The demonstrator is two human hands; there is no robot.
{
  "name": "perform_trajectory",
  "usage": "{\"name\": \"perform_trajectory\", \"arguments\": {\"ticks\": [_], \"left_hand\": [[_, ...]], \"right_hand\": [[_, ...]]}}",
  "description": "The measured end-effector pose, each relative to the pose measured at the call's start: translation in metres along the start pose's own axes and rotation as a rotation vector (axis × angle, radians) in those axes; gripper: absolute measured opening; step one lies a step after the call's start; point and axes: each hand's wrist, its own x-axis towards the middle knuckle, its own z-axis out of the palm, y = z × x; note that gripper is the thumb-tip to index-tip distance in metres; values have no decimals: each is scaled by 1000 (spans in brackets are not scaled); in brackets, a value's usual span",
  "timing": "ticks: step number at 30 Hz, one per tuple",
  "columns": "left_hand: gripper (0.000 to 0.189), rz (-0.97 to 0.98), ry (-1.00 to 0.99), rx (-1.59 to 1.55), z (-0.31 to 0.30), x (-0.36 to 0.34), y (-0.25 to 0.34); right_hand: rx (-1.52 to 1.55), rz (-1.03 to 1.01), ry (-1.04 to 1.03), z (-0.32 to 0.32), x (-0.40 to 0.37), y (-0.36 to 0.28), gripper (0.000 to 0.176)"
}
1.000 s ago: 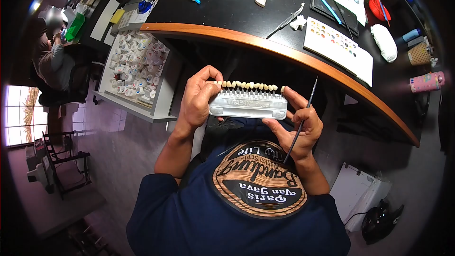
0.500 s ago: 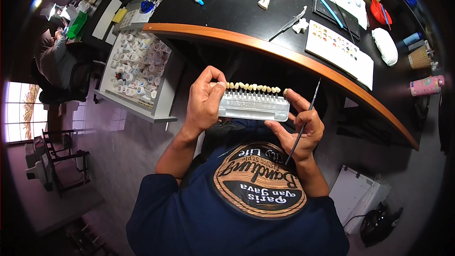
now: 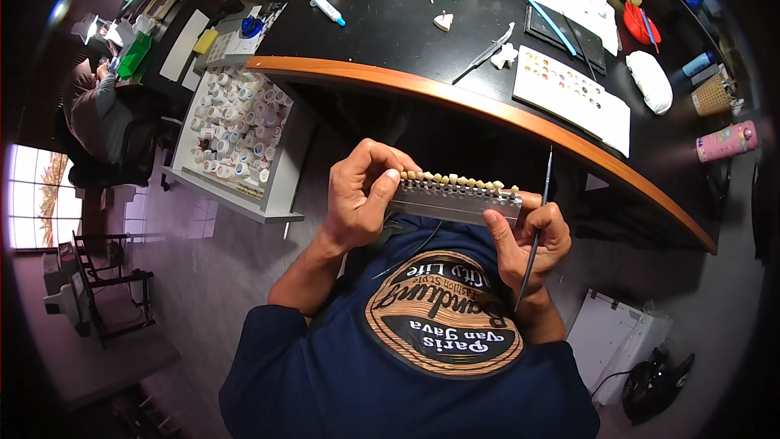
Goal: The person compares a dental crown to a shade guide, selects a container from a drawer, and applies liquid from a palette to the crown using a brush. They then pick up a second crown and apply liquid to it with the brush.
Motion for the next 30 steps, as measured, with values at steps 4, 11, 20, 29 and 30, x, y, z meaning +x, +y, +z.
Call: {"name": "perform_trajectory", "arguments": {"ticks": [4,11,20,29,30], "left_hand": [[11,-195,-120,128,-3,4,15],[18,-371,-72,-312,-18,4,0],[12,-345,-71,-56,-12,7,8],[15,-336,-78,188,-4,8,11],[15,-357,-90,186,-6,8,11]], "right_hand": [[-20,-41,-32,-2,4,4,43],[116,35,54,-3,0,9,42],[127,83,50,0,2,8,41],[116,116,49,-1,1,12,41],[120,115,55,0,1,12,41]]}}
